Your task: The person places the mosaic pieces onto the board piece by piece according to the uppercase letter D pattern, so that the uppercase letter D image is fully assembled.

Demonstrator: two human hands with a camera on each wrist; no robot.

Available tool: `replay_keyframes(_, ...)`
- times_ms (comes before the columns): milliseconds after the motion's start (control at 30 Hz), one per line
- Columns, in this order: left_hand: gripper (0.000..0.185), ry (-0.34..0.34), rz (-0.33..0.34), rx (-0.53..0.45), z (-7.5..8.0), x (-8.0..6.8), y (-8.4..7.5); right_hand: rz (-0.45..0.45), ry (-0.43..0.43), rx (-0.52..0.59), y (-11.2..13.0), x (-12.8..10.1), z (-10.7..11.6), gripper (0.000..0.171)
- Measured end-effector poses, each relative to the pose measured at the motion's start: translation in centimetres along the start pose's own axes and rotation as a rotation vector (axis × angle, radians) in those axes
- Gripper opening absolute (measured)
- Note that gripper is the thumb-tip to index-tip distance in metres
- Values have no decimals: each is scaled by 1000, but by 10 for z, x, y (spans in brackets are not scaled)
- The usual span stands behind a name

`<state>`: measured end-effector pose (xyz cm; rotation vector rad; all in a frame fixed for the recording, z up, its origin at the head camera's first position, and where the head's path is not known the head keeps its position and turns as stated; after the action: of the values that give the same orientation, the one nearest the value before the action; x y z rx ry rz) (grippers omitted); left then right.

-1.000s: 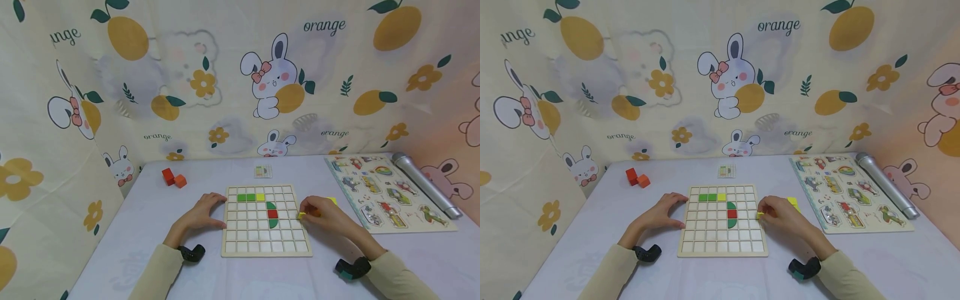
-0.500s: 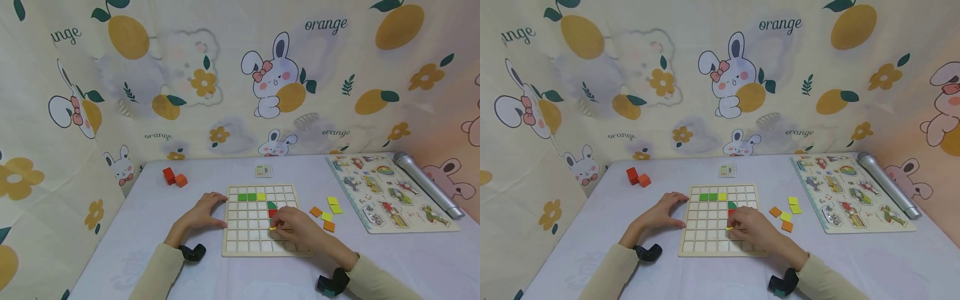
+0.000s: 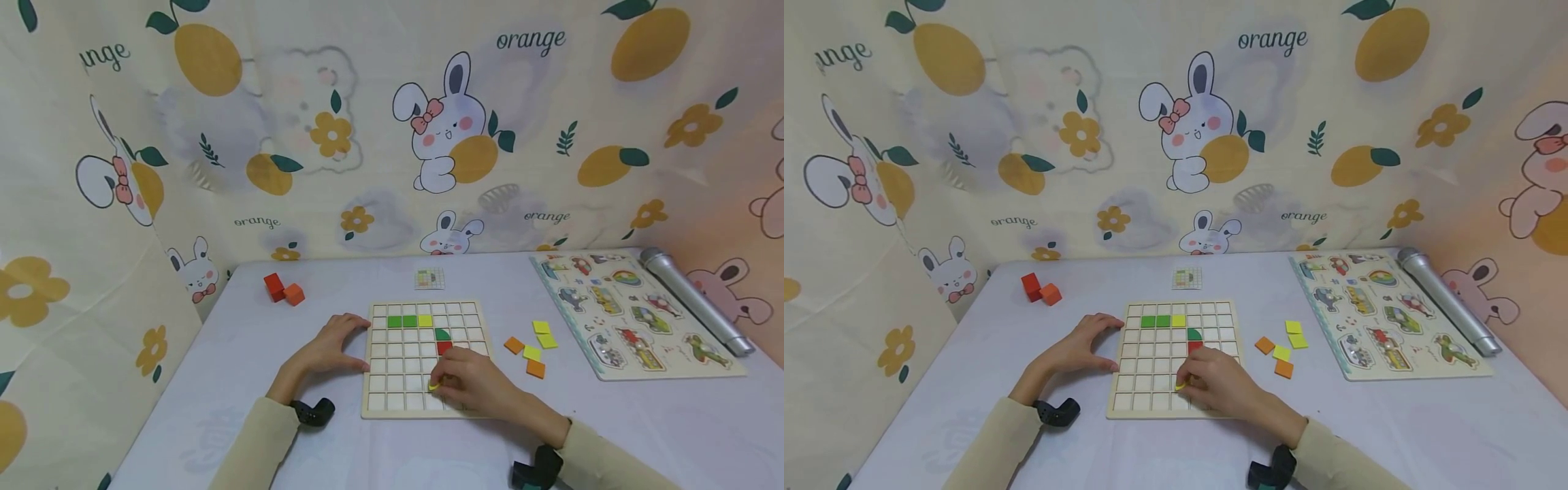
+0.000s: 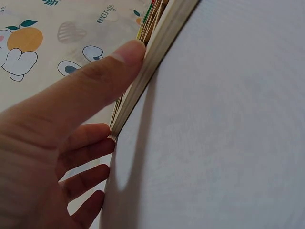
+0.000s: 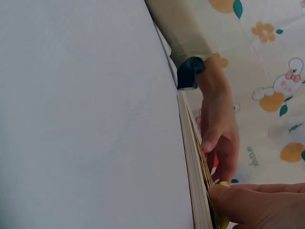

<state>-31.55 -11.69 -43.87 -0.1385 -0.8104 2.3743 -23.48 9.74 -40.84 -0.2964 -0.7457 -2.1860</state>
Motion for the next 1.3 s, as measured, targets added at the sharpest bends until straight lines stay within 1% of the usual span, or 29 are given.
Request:
replay_keyframes(133,79,1,-7,0,0,0,0,-6,22,-6,-1,0,-3,16)
replay_keyframes(300,79,2,-8,3,0,0,0,37,14,11,2,1,-2,14)
replay_keyframes(400,79,3,-7,5,0,0,0,37,13,15,2,1,-2,15)
replay_keyframes(600,79,1,0,8,1,1,0,-1,28,24,-3,1,-4,16)
replay_keyframes(900,78,4,0,-1,-1,0,1,-62,26,-26,-5,3,-4,11)
replay_keyframes(1100,78,1,13,-1,-1,0,2,-98,47,-28,-6,4,-4,12)
replay_keyframes(1200,79,4,15,1,-1,0,2,-138,61,-22,-9,5,0,15)
replay_keyframes(1300,78,4,12,2,-1,1,2,-172,34,-11,-13,8,11,20)
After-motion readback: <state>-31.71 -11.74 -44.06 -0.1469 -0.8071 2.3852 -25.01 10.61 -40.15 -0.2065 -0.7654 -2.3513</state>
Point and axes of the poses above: each hand's wrist, its own x-axis towards the middle knuckle, its own z-axis out of the back of the hand, y = z × x, the point moved 8 cm from there along x, towards the middle knuckle, and after that the axes turned 8 degrees about -z, right-handed, at the moved point
